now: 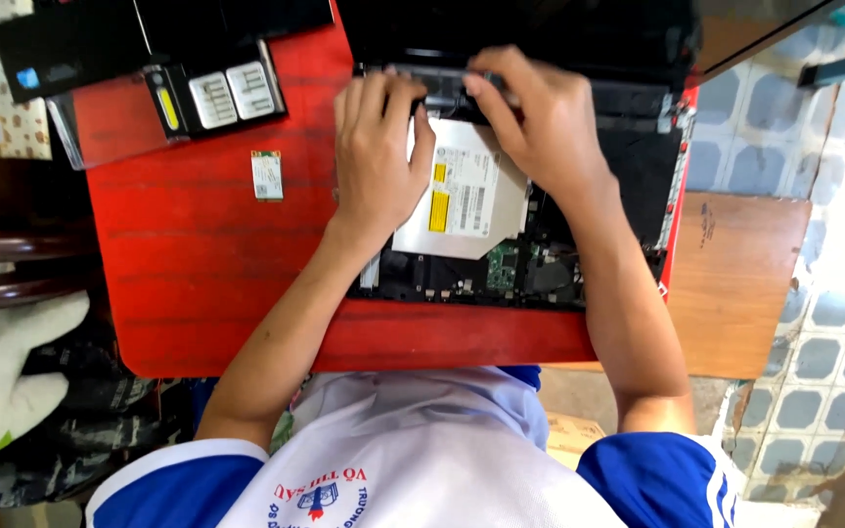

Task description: Repairing a laptop by manipulating internal components and wiring near the hinges using a small tool.

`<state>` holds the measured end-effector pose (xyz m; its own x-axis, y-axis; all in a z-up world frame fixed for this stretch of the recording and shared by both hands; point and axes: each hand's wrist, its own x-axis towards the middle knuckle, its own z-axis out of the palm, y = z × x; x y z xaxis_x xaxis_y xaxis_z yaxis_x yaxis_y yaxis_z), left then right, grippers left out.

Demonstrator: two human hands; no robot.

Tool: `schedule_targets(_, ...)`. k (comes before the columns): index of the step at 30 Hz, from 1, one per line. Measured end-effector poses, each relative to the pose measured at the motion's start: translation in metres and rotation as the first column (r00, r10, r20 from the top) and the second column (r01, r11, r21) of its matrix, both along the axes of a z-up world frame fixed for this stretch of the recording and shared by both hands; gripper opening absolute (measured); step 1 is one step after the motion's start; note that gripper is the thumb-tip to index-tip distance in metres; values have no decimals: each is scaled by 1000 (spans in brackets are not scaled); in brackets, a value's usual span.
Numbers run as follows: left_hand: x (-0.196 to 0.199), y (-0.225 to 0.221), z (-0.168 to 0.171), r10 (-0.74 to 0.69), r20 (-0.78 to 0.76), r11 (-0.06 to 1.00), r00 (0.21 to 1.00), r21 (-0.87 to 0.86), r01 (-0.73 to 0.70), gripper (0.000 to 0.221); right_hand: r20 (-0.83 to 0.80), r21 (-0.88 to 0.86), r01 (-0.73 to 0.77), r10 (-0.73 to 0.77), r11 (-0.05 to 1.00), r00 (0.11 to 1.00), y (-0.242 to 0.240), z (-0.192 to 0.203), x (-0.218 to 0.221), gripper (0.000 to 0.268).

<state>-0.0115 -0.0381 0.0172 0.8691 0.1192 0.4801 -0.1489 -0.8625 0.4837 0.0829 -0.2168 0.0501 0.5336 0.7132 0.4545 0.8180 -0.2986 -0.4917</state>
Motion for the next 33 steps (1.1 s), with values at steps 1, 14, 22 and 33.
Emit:
schedule_targets(1,-1,0,-1,2,-5,1000,1000,-4,-2,9,-3,-16,23,-23,1000,1000,-1,-5,0,14)
schedule_targets(14,-1,-1,0,11,2,1000,1000,18,-11,11,-60,10,10,-9,1000,998,0,-2,1,14)
schedule_targets(22,0,0,0,-2,-43,1000,999,1,2,17,-50,-21,85,-86,996,995,-3,-12,2,13)
schedule_targets(33,-1,1,2,-3,-38,1000,999,-16,3,13,-35,14,3,-3,1000,999,1,-1,0,14)
